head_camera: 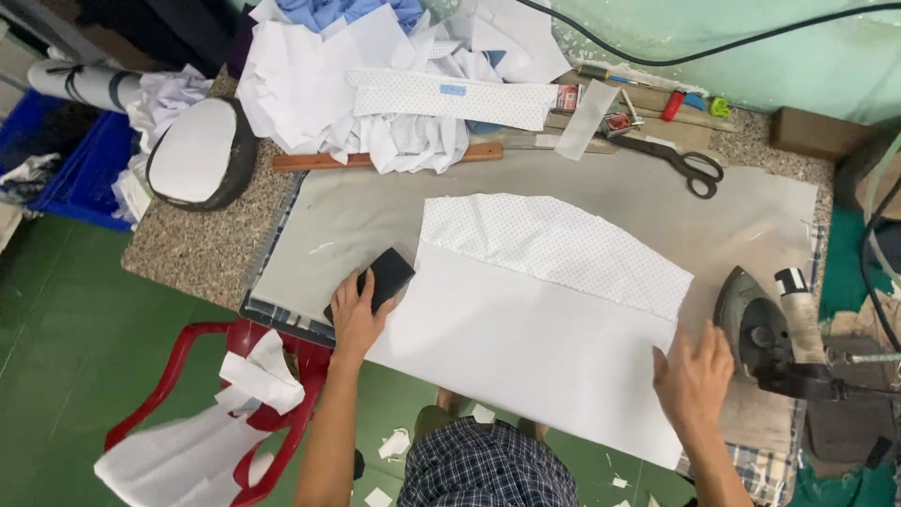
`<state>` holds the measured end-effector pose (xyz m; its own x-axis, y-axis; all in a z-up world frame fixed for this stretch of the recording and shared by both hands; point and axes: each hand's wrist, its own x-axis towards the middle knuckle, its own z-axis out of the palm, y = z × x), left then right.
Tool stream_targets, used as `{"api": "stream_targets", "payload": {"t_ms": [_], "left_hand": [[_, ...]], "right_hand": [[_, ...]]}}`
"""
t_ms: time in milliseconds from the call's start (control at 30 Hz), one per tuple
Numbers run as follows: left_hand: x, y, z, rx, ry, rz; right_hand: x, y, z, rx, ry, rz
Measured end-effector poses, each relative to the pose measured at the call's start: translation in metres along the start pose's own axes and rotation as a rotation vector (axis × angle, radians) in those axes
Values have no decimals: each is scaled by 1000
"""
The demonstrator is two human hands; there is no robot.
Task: The person irons a white fabric piece on a metal table using a steam iron. They repeatedly smooth the fabric, flip it over, and press different sections while occasionally using a black rectangular object to hold the fabric in place.
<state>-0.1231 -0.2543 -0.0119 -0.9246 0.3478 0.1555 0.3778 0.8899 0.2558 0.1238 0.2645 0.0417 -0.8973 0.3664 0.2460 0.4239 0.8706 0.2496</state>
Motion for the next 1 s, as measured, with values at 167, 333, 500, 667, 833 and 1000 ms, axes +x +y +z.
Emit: {"api": "stream_targets", "payload": {"t_ms": [167,333,500,667,833,1000], "left_hand": [[33,-42,-17,-17,-110,-155],[69,-70,4,107,-1,-91],[135,58,13,139,149,111],[144,222,2,-210,28,416],[89,216,-17,-270,72,342],[44,151,-31,-198,253,262]], "right_hand": [[16,-67,-34,142,-107,51],[35,-78,-8,206,-91,26],[124,-110,49,290,9,-106],[230,-171,97,353,-112,-118],[192,-174,109,346,-55,-258],[5,-135,0,755,-395,-677]]}}
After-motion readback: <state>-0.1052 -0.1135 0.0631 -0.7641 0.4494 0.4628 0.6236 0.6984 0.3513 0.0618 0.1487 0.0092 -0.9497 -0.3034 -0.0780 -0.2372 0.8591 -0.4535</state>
